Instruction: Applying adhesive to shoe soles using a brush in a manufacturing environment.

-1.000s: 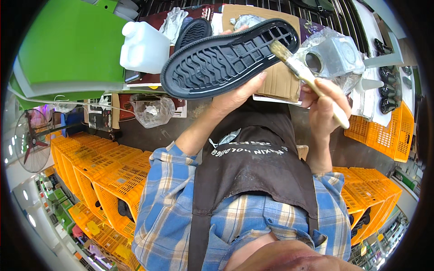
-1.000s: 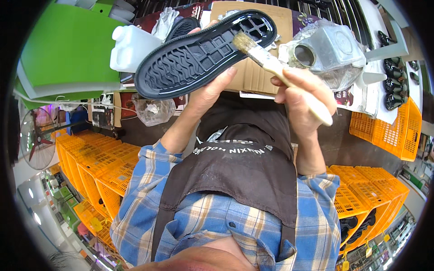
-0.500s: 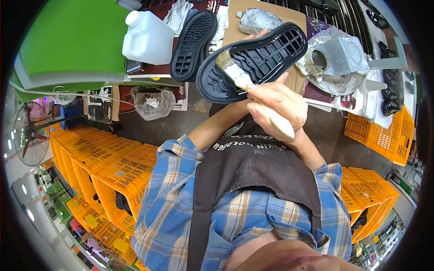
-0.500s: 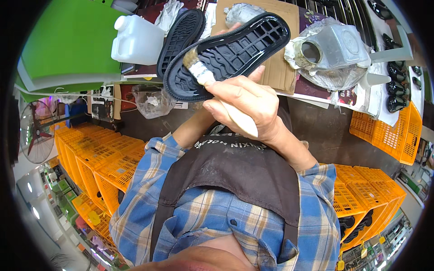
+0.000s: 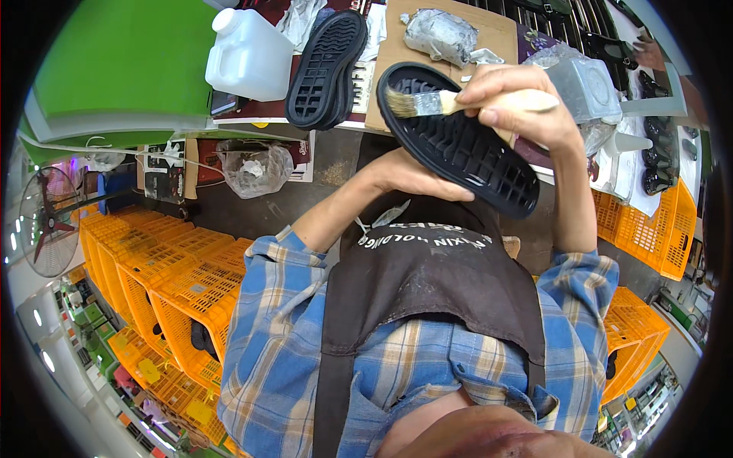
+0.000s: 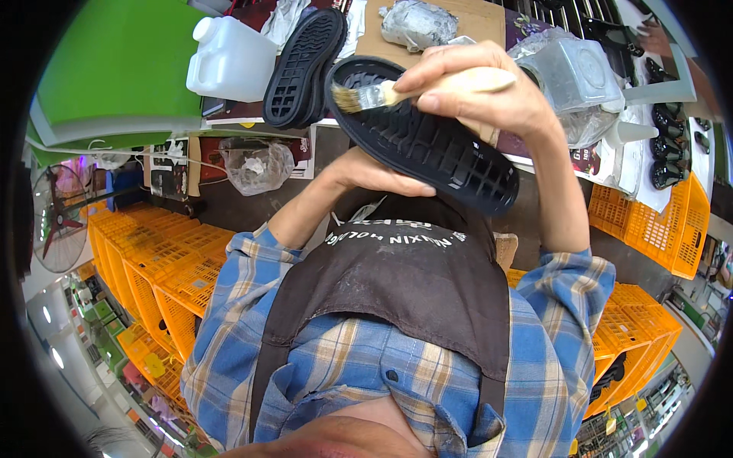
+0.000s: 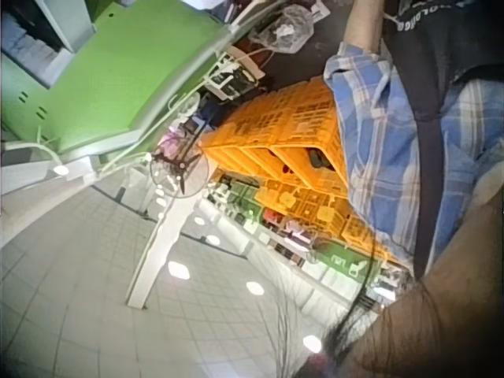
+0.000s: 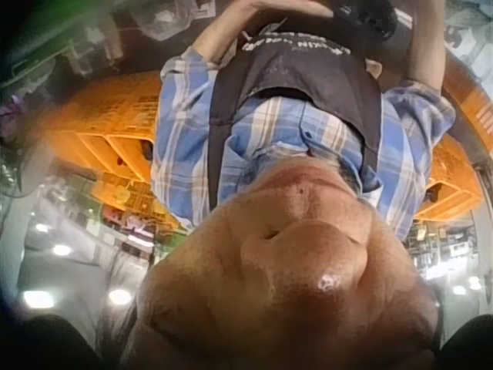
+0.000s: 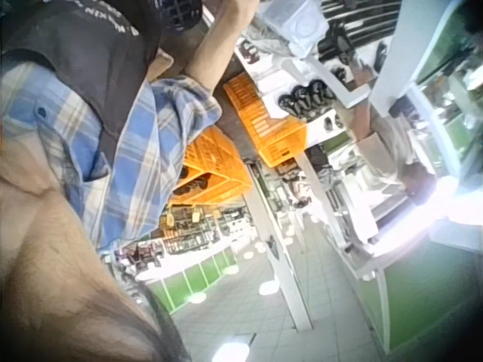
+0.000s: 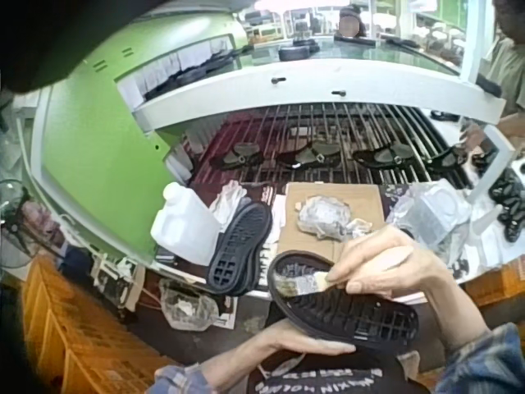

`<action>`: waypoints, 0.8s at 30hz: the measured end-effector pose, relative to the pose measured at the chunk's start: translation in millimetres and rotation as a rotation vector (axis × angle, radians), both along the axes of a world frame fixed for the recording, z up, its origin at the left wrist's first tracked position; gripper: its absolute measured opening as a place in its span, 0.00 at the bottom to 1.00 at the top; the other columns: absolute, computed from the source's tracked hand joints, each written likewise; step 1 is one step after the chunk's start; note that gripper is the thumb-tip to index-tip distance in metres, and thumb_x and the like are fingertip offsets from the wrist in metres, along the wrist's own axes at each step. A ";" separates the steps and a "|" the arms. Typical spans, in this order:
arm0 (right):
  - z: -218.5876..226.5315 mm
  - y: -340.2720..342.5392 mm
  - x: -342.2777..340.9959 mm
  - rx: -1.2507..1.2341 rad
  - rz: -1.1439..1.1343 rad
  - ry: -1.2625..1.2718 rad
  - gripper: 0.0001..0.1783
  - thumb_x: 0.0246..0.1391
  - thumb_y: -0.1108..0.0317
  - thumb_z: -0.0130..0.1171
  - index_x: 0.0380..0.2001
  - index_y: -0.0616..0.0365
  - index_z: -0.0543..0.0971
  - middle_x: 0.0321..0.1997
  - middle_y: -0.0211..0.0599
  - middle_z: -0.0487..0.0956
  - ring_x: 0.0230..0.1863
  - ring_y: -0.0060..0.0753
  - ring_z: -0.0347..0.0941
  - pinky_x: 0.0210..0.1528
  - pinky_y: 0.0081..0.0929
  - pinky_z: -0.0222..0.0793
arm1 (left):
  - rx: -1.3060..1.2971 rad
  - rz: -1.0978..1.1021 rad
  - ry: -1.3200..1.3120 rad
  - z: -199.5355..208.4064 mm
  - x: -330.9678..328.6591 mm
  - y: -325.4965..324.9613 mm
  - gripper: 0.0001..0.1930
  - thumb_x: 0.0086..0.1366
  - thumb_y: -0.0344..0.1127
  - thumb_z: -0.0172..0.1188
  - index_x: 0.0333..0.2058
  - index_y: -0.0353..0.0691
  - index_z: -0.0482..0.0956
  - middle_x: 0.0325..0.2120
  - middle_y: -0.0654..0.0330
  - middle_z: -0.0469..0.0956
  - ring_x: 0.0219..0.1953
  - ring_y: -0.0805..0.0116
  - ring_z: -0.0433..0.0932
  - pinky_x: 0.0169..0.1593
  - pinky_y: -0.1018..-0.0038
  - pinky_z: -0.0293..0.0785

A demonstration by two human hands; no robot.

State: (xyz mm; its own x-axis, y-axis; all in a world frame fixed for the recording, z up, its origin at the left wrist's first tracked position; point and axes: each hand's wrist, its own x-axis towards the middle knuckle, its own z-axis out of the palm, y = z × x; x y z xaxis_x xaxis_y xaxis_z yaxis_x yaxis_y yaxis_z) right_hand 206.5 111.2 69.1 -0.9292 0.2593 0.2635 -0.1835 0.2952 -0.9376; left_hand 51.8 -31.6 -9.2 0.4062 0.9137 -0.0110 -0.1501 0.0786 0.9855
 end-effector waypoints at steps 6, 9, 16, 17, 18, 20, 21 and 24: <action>4.0 24.8 17.2 -0.037 0.144 -0.146 0.12 0.46 0.68 0.64 0.34 0.63 0.82 0.31 0.36 0.78 0.36 0.28 0.72 0.39 0.25 0.67 | -0.159 -0.152 -0.221 -11.0 -26.4 6.5 0.33 0.47 0.35 0.71 0.51 0.33 0.68 0.45 0.59 0.73 0.47 0.70 0.72 0.53 0.73 0.67; 14.6 23.9 26.2 -0.019 0.146 -0.190 0.15 0.44 0.62 0.63 0.30 0.64 0.82 0.27 0.40 0.75 0.30 0.29 0.69 0.31 0.24 0.62 | -0.180 0.045 -0.389 -10.9 -32.3 3.1 0.38 0.49 0.44 0.69 0.54 0.31 0.64 0.47 0.57 0.72 0.51 0.67 0.70 0.57 0.70 0.64; 17.1 21.8 32.1 0.206 0.084 -0.117 0.11 0.44 0.80 0.57 0.33 0.59 0.82 0.29 0.33 0.71 0.30 0.24 0.66 0.30 0.22 0.60 | -0.539 0.145 -0.718 -0.5 -35.1 10.3 0.32 0.68 0.56 0.37 0.50 0.28 0.69 0.35 0.44 0.78 0.32 0.56 0.81 0.35 0.67 0.81; 14.4 22.7 32.2 0.282 0.055 -0.132 0.12 0.45 0.79 0.57 0.35 0.59 0.82 0.30 0.33 0.71 0.30 0.24 0.66 0.30 0.22 0.61 | -0.544 0.141 -0.722 1.2 -34.2 9.3 0.32 0.68 0.56 0.37 0.50 0.28 0.69 0.35 0.44 0.78 0.32 0.56 0.81 0.35 0.67 0.81; 16.6 24.0 34.9 0.173 0.057 -0.191 0.13 0.50 0.80 0.57 0.39 0.56 0.81 0.29 0.29 0.72 0.36 0.24 0.68 0.38 0.23 0.65 | -0.588 0.145 -0.740 5.5 -32.9 7.8 0.32 0.68 0.56 0.37 0.49 0.28 0.69 0.35 0.44 0.78 0.32 0.56 0.81 0.34 0.68 0.81; 7.6 27.2 38.8 0.274 -0.019 -0.173 0.12 0.49 0.78 0.58 0.38 0.56 0.81 0.30 0.30 0.72 0.34 0.24 0.67 0.35 0.22 0.64 | -0.614 0.074 -0.770 5.1 -37.2 6.1 0.38 0.67 0.60 0.31 0.50 0.24 0.67 0.36 0.40 0.76 0.33 0.54 0.79 0.36 0.69 0.78; 5.2 27.6 39.8 0.380 -0.092 -0.149 0.12 0.47 0.77 0.59 0.38 0.56 0.81 0.32 0.30 0.71 0.31 0.24 0.67 0.33 0.22 0.63 | -0.618 0.073 -0.773 3.9 -36.4 4.6 0.38 0.67 0.60 0.31 0.50 0.24 0.67 0.36 0.40 0.76 0.33 0.54 0.79 0.36 0.69 0.78; -3.1 29.8 47.8 0.395 -0.205 -0.244 0.11 0.52 0.77 0.55 0.38 0.56 0.81 0.32 0.30 0.73 0.33 0.23 0.67 0.35 0.21 0.63 | -0.509 0.138 -0.628 1.2 -36.7 1.2 0.31 0.68 0.56 0.39 0.48 0.29 0.70 0.35 0.46 0.78 0.32 0.59 0.81 0.36 0.69 0.81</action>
State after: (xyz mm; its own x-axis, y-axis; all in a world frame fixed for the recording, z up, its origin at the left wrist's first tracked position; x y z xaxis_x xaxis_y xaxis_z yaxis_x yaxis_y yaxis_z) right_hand 254.3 141.0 66.0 -0.9164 0.3671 0.1596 0.1259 0.6427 -0.7557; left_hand 15.1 -30.4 -7.9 0.3586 0.9007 -0.2453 -0.7035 0.4335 0.5632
